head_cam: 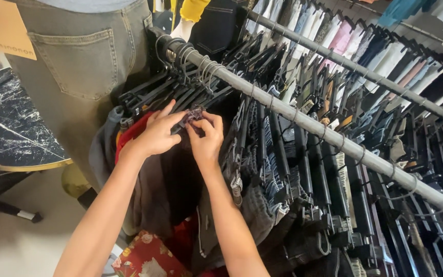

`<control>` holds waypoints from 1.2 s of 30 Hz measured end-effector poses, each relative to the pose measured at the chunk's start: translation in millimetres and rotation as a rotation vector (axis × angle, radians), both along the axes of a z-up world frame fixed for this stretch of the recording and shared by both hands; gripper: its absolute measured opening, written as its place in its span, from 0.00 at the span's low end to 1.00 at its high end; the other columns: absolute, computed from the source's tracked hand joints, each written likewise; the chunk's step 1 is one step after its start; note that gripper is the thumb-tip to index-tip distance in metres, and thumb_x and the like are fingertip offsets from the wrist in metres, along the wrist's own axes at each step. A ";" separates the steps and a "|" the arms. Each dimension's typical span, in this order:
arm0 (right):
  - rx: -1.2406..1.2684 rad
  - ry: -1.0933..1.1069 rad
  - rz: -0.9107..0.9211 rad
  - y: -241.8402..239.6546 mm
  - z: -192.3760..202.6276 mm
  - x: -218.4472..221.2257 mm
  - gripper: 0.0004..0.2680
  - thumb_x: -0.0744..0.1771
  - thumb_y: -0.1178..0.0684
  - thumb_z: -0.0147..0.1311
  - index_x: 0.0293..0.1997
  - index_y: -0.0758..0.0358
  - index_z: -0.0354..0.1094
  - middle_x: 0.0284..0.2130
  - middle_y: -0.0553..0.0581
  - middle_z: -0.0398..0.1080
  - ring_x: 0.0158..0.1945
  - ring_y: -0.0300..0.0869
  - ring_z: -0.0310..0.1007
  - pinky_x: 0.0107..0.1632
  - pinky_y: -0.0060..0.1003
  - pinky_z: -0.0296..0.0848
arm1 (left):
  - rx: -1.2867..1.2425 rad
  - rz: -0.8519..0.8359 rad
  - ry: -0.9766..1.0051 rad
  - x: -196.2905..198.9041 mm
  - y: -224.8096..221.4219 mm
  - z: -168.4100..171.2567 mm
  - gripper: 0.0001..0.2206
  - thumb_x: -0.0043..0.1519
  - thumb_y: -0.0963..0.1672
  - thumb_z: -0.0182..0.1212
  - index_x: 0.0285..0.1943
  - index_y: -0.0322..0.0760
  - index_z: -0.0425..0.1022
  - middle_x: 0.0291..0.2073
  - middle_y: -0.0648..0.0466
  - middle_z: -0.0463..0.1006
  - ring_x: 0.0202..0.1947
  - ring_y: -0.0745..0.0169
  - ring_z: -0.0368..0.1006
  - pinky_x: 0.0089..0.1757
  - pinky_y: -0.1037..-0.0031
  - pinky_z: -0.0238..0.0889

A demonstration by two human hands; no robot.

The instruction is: The person organizes clothes on a rack by sliding garments along the rail and checking their placement.

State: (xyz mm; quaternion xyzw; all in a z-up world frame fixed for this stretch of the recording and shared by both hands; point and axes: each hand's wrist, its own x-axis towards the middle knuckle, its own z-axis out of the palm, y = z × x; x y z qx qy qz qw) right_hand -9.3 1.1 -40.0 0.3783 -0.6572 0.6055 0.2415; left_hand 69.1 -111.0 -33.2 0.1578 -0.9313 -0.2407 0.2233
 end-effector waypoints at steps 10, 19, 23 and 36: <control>-0.011 0.031 0.061 4.9 1.4 9.5 0.05 0.54 0.59 0.62 0.24 0.58 0.69 0.36 0.51 0.67 0.41 0.46 0.69 0.43 0.35 0.70 | 0.101 -0.006 0.069 7.3 -2.7 2.2 0.28 0.40 0.44 0.57 0.54 0.57 0.67 0.63 0.55 0.51 0.56 0.49 0.57 0.56 0.67 0.46; -0.174 -0.001 -0.008 -10.8 -11.8 -40.0 0.05 0.56 0.62 0.59 0.31 0.62 0.70 0.38 0.59 0.68 0.42 0.50 0.69 0.43 0.39 0.69 | 0.247 -0.057 0.027 8.8 2.4 9.4 0.31 0.39 0.42 0.56 0.56 0.61 0.65 0.65 0.56 0.47 0.59 0.49 0.54 0.57 0.66 0.44; -0.154 0.121 0.006 0.8 -7.3 17.5 0.08 0.59 0.63 0.56 0.38 0.62 0.70 0.44 0.62 0.66 0.47 0.51 0.67 0.47 0.37 0.68 | 0.179 -0.052 0.059 15.1 14.1 22.4 0.30 0.40 0.42 0.56 0.56 0.57 0.65 0.64 0.50 0.49 0.57 0.46 0.56 0.56 0.65 0.45; -0.115 0.273 -0.115 -9.1 -17.1 -15.3 0.10 0.60 0.65 0.53 0.41 0.60 0.70 0.46 0.61 0.65 0.47 0.50 0.66 0.50 0.36 0.67 | -0.007 -0.121 0.050 -4.0 -9.1 -16.7 0.30 0.42 0.43 0.53 0.60 0.52 0.61 0.57 0.67 0.63 0.66 0.62 0.36 0.57 0.58 0.35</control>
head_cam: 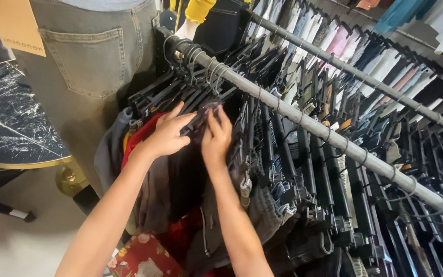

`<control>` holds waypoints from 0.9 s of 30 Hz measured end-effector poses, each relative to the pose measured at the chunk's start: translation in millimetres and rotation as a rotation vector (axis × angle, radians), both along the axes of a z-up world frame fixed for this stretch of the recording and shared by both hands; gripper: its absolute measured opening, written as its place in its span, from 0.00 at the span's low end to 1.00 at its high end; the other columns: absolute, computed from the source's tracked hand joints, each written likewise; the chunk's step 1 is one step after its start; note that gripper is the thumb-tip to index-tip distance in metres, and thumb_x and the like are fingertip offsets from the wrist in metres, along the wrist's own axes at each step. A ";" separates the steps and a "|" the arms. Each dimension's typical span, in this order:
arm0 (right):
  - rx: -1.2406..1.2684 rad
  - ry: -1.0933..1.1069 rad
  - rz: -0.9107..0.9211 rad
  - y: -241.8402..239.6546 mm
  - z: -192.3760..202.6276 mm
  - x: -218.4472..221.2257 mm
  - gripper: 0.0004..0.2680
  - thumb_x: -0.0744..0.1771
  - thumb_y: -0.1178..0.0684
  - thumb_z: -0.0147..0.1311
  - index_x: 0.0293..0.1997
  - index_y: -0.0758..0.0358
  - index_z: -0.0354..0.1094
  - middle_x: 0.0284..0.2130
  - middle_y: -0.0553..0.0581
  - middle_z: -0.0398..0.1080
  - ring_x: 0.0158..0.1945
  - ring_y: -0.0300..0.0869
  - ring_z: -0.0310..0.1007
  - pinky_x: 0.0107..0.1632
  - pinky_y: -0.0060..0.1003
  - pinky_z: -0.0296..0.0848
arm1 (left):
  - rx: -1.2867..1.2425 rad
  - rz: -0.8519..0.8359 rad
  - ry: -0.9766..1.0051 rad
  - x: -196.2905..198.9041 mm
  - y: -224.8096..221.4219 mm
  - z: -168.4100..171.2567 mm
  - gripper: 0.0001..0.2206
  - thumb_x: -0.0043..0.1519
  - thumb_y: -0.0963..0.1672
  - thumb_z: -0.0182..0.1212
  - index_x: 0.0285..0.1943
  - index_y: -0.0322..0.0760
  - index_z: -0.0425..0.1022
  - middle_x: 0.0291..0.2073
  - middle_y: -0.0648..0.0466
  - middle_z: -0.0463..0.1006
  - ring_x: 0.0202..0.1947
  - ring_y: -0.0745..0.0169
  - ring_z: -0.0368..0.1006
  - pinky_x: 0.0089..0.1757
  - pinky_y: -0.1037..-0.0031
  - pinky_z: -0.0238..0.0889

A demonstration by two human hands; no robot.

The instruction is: The person organizes clothes on a rack by sliding garments along the rail and checking their placement.

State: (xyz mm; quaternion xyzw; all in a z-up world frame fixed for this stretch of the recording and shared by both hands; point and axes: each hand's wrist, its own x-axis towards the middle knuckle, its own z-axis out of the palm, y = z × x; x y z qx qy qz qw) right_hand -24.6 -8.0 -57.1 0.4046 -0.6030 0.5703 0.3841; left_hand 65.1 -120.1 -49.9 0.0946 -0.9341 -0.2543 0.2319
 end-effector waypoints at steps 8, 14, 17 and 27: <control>0.154 0.130 -0.018 7.6 -8.5 11.7 0.06 0.61 0.62 0.50 0.36 0.61 0.70 0.48 0.55 0.65 0.48 0.51 0.63 0.54 0.40 0.62 | -0.090 0.032 -0.013 2.0 6.5 7.7 0.29 0.45 0.43 0.53 0.60 0.48 0.61 0.57 0.64 0.63 0.66 0.59 0.38 0.55 0.53 0.39; 0.126 0.185 -0.067 5.0 -2.6 -3.5 0.05 0.61 0.62 0.48 0.35 0.63 0.68 0.47 0.57 0.65 0.46 0.51 0.64 0.51 0.41 0.64 | -0.121 0.040 -0.043 4.3 12.2 11.3 0.29 0.45 0.44 0.52 0.61 0.47 0.59 0.57 0.62 0.62 0.66 0.55 0.38 0.55 0.51 0.39; 0.161 0.206 -0.074 9.7 -4.6 10.3 0.04 0.61 0.62 0.49 0.34 0.63 0.69 0.47 0.56 0.65 0.47 0.53 0.62 0.51 0.42 0.64 | -0.133 0.055 -0.056 5.6 16.5 18.5 0.27 0.46 0.44 0.52 0.60 0.46 0.60 0.57 0.61 0.63 0.65 0.55 0.39 0.55 0.51 0.40; 0.164 0.260 -0.108 5.5 3.3 -1.3 0.06 0.62 0.62 0.45 0.35 0.60 0.68 0.48 0.55 0.64 0.48 0.53 0.62 0.51 0.43 0.64 | -0.159 0.063 -0.016 5.8 15.6 15.2 0.27 0.46 0.43 0.51 0.59 0.43 0.62 0.55 0.57 0.64 0.65 0.50 0.41 0.53 0.48 0.41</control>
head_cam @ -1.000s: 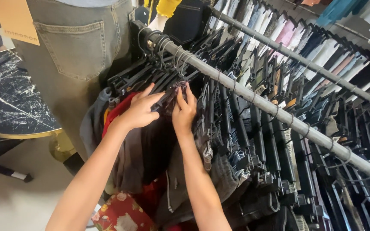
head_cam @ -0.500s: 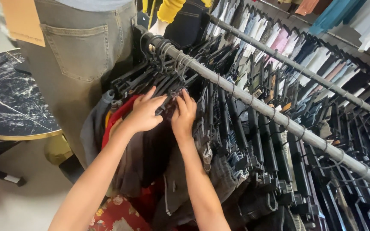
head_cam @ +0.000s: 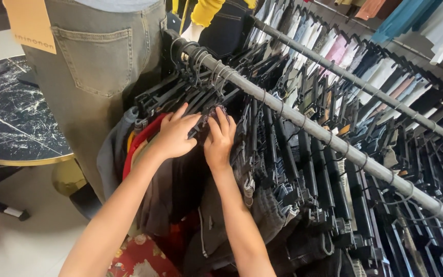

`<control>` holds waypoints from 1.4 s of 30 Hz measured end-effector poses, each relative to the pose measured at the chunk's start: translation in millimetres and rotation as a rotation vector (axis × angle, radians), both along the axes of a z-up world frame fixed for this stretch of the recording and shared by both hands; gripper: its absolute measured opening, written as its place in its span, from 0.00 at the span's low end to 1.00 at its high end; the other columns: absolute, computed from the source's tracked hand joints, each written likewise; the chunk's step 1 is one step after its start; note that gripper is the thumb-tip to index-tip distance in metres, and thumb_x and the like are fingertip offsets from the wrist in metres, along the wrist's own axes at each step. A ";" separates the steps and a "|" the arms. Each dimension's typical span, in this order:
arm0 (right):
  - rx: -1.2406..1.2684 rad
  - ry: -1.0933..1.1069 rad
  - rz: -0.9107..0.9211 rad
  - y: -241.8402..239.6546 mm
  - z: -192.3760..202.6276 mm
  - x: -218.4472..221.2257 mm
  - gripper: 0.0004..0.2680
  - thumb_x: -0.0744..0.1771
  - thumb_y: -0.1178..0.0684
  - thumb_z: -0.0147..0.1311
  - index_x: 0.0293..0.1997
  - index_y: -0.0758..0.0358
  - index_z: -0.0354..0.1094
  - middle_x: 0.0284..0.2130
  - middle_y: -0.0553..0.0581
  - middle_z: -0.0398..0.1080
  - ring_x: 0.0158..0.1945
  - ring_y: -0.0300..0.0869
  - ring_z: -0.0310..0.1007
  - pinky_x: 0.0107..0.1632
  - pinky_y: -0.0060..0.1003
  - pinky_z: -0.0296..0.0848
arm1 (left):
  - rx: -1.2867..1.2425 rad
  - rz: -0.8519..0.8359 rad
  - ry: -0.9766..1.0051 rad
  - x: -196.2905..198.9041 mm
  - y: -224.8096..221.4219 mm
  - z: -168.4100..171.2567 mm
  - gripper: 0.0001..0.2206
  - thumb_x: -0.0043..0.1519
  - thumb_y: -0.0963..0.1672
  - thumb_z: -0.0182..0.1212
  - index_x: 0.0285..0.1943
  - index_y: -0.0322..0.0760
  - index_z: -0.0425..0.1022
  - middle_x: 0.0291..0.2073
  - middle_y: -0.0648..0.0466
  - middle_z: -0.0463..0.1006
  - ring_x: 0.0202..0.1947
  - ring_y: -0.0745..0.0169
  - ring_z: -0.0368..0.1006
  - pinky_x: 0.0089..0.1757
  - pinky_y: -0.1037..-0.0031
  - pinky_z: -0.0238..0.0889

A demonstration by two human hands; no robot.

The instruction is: The person organizes clothes on a rack by sliding garments along the rail and checking their placement.

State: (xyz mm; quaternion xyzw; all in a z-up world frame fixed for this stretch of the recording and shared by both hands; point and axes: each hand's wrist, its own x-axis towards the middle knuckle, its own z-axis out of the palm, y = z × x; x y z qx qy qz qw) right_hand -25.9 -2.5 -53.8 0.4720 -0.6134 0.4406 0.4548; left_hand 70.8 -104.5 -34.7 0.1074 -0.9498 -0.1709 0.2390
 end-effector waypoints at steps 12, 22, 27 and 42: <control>-0.104 -0.343 0.163 -6.7 -21.1 -45.5 0.07 0.61 0.63 0.47 0.40 0.63 0.68 0.44 0.61 0.65 0.49 0.52 0.63 0.53 0.42 0.62 | 0.016 -0.015 -0.042 3.2 3.1 2.7 0.28 0.45 0.44 0.51 0.60 0.44 0.60 0.57 0.59 0.63 0.65 0.50 0.38 0.54 0.47 0.39; -0.114 -0.287 0.355 -8.7 1.2 41.3 0.12 0.67 0.55 0.35 0.54 0.61 0.61 0.63 0.60 0.42 0.66 0.51 0.35 0.64 0.44 0.39 | -0.082 -0.002 0.014 13.8 14.5 13.5 0.22 0.43 0.45 0.54 0.48 0.34 0.68 0.52 0.50 0.67 0.63 0.45 0.45 0.52 0.47 0.47; -0.210 -0.364 0.277 -28.1 -3.0 4.4 0.12 0.67 0.56 0.35 0.56 0.60 0.58 0.62 0.63 0.43 0.64 0.50 0.43 0.63 0.41 0.45 | 0.039 -0.024 -0.064 -1.6 -2.5 -3.1 0.27 0.44 0.46 0.51 0.58 0.46 0.62 0.57 0.63 0.62 0.65 0.51 0.38 0.55 0.52 0.41; -0.254 -0.432 -0.174 -87.7 -48.0 -151.5 0.11 0.62 0.62 0.47 0.46 0.58 0.67 0.48 0.68 0.61 0.51 0.55 0.63 0.54 0.41 0.62 | 0.133 -0.074 -0.112 7.8 -3.8 10.9 0.32 0.45 0.44 0.51 0.63 0.46 0.55 0.59 0.61 0.60 0.66 0.51 0.35 0.55 0.50 0.36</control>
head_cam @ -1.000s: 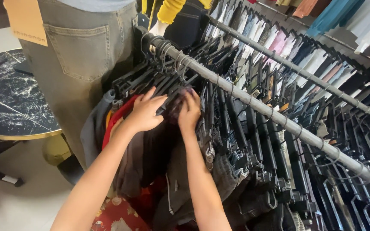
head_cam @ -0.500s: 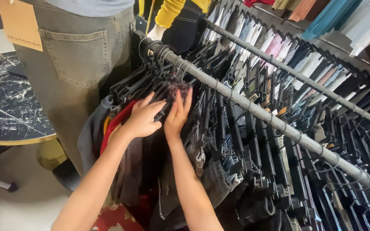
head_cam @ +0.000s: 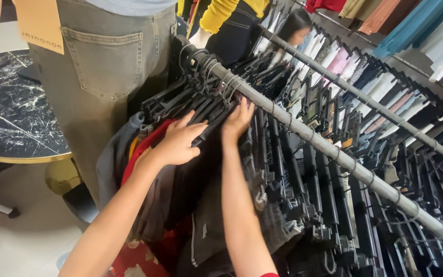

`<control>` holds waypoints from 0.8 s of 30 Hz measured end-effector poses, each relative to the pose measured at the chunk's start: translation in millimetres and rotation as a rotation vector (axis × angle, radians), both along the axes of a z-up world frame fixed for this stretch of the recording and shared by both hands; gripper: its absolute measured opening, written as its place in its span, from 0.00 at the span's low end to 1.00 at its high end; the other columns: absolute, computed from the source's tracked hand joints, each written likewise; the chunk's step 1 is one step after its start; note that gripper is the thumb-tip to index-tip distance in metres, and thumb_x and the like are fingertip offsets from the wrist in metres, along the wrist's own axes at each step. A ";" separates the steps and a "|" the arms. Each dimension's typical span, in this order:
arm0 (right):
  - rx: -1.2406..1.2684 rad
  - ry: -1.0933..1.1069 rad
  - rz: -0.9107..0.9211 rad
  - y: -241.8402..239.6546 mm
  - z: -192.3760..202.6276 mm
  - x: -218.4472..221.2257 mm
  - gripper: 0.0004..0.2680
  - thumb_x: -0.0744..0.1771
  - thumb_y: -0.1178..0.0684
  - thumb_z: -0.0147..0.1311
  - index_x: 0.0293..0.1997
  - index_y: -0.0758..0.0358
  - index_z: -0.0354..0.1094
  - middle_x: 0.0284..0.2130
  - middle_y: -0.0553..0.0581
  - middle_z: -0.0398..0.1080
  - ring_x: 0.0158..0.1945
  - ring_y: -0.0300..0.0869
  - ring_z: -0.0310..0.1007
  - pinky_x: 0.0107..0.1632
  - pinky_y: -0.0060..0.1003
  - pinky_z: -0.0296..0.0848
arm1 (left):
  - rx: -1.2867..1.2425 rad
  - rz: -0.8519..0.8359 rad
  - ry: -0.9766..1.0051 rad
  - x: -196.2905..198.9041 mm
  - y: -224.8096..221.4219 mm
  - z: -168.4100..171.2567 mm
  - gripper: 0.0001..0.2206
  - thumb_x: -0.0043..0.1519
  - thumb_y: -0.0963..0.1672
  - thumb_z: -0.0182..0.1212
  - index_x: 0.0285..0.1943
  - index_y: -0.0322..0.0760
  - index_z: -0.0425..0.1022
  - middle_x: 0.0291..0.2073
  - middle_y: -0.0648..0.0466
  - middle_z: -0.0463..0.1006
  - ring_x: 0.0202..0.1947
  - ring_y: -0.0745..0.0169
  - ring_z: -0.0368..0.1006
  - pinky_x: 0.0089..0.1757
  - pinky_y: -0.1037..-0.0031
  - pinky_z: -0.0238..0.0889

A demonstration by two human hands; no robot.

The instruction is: The person organizes clothes on a rack by sliding garments along the rail and checking their placement.

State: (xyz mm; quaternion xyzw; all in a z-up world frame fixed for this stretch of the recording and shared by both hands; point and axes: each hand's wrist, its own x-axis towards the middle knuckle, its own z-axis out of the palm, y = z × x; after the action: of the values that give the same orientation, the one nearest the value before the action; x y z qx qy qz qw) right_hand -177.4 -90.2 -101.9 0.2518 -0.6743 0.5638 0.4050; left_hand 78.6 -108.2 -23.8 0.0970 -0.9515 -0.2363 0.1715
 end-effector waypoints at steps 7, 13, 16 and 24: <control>0.070 -0.096 0.084 2.8 14.6 -24.8 0.09 0.63 0.59 0.46 0.42 0.51 0.70 0.37 0.58 0.68 0.45 0.51 0.67 0.50 0.41 0.66 | 0.016 -0.018 -0.019 1.2 3.7 5.0 0.32 0.44 0.44 0.50 0.64 0.45 0.53 0.59 0.61 0.59 0.66 0.50 0.34 0.56 0.52 0.37; 0.107 -0.015 0.065 3.1 21.2 -63.6 0.09 0.62 0.58 0.47 0.42 0.51 0.69 0.36 0.54 0.69 0.44 0.46 0.68 0.49 0.37 0.66 | 0.004 -0.001 -0.007 -3.0 -1.5 -3.6 0.31 0.45 0.45 0.50 0.63 0.48 0.55 0.60 0.65 0.58 0.66 0.52 0.34 0.56 0.54 0.37; 0.145 0.011 0.057 -2.3 -5.1 -61.4 0.09 0.62 0.58 0.48 0.43 0.51 0.69 0.35 0.52 0.70 0.43 0.43 0.69 0.48 0.35 0.66 | 0.002 0.003 0.001 -2.3 -1.5 -5.5 0.31 0.44 0.45 0.50 0.63 0.49 0.55 0.59 0.66 0.59 0.66 0.53 0.35 0.56 0.54 0.38; 0.138 -0.024 0.259 50.1 34.9 86.5 0.13 0.63 0.62 0.45 0.51 0.55 0.64 0.41 0.59 0.68 0.48 0.48 0.67 0.52 0.39 0.64 | 0.026 -0.002 -0.016 -2.8 1.0 0.0 0.32 0.45 0.45 0.51 0.64 0.46 0.54 0.60 0.63 0.58 0.66 0.52 0.33 0.55 0.52 0.36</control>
State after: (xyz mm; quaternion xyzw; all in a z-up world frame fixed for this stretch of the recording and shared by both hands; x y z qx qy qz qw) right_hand -90.9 -40.1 -67.0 0.3573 -0.6781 0.5666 0.3025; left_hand 75.8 -107.2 -23.8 0.1001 -0.9498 -0.2481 0.1621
